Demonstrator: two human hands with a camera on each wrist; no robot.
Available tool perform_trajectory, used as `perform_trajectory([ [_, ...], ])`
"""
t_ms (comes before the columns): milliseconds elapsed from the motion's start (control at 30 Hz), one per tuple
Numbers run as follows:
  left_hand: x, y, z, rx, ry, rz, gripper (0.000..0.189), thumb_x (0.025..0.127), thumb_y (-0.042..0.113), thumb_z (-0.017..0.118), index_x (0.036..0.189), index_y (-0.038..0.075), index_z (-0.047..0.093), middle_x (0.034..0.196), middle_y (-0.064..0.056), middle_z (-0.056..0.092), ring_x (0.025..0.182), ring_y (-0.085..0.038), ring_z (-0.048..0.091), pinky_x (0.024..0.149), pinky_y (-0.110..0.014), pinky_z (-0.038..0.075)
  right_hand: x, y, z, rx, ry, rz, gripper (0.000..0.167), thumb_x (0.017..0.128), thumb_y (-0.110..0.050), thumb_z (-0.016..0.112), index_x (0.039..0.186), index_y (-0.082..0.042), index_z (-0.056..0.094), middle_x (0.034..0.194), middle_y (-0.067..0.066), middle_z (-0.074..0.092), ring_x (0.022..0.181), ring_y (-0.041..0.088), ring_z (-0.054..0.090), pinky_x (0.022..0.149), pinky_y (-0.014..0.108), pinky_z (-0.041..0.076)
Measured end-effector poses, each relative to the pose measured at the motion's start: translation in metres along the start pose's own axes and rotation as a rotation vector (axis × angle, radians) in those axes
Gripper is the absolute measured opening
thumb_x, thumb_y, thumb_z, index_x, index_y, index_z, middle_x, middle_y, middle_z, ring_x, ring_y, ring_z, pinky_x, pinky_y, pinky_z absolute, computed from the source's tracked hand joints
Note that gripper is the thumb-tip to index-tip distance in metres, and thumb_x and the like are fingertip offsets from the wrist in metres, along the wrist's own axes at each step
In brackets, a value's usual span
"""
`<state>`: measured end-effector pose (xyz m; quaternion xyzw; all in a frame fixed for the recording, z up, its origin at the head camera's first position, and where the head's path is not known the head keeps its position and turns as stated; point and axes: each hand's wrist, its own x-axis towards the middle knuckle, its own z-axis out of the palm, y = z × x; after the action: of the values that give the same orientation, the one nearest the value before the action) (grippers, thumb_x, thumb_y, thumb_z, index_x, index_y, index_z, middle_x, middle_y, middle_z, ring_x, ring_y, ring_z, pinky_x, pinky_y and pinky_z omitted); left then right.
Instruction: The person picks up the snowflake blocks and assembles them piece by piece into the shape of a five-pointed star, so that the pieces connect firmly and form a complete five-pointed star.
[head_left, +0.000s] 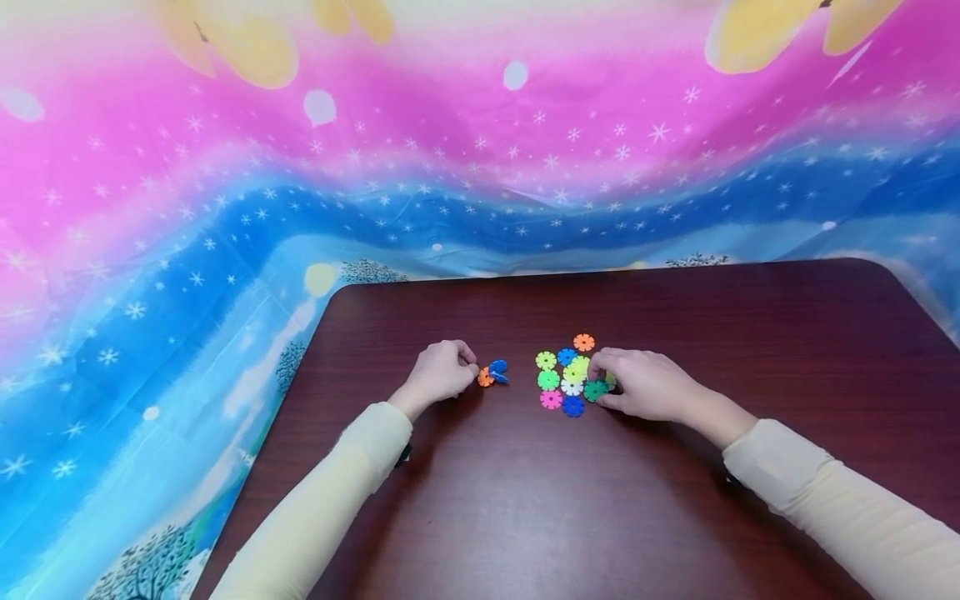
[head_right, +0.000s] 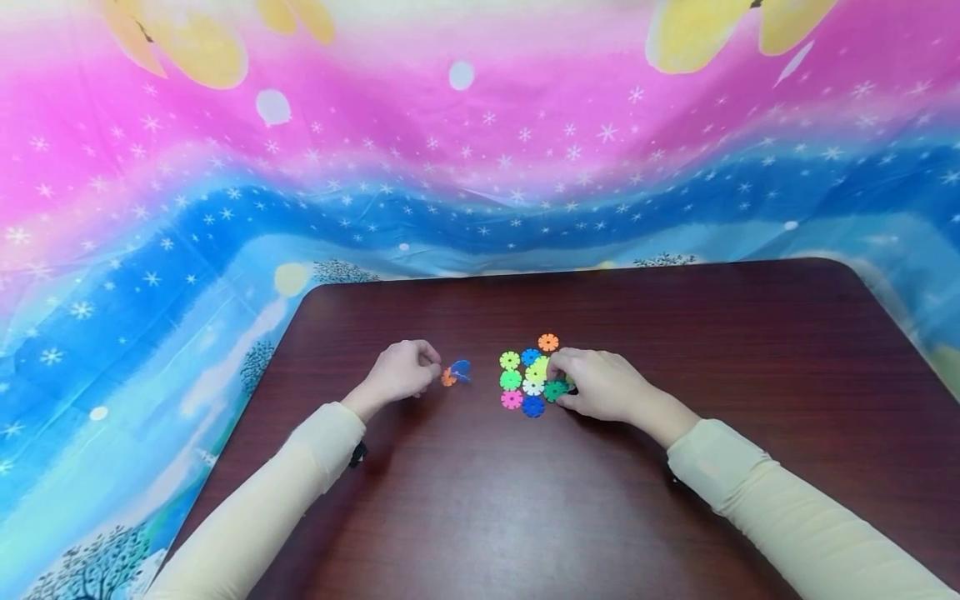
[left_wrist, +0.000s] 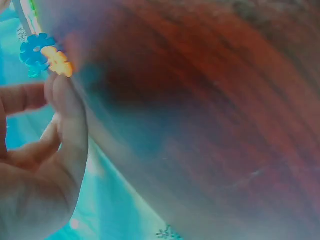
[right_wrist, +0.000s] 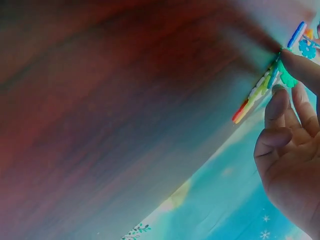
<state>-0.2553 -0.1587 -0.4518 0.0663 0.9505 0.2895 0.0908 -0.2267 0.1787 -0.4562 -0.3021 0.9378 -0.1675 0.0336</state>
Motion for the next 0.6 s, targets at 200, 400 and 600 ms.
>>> perform_trajectory([
  [200,-0.004,0.025,-0.001,0.160,0.170,0.250,0.007,0.097,0.020,0.070,0.101,0.016,0.073,0.089,0.006,0.064,0.078,-0.011,0.061,0.070,-0.034,0.053,-0.006,0.000,-0.003,0.086,0.024,-0.028,0.023,0.088,-0.018,0.085,0.105,-0.023,0.070,0.094,-0.013,0.068,0.077,0.005,0.060,0.069,0.032,0.054],
  [400,-0.006,0.060,0.013,0.402,0.092,0.455,0.014,0.096,0.032,0.071,0.104,0.022,0.077,0.096,0.009,0.067,0.091,-0.011,0.057,0.067,-0.032,0.054,-0.017,0.003,-0.012,0.134,0.099,-0.010,0.022,0.089,-0.014,0.084,0.104,-0.021,0.071,0.090,-0.014,0.066,0.078,0.006,0.060,0.072,0.034,0.055],
  [600,0.001,0.073,0.032,0.596,0.009,0.487,0.026,0.094,0.041,0.074,0.109,0.020,0.078,0.101,0.004,0.069,0.091,-0.015,0.052,0.068,-0.031,0.053,-0.026,0.007,-0.013,0.146,0.124,0.034,0.023,0.088,-0.014,0.085,0.105,-0.020,0.070,0.091,-0.012,0.067,0.080,0.008,0.061,0.074,0.035,0.056],
])
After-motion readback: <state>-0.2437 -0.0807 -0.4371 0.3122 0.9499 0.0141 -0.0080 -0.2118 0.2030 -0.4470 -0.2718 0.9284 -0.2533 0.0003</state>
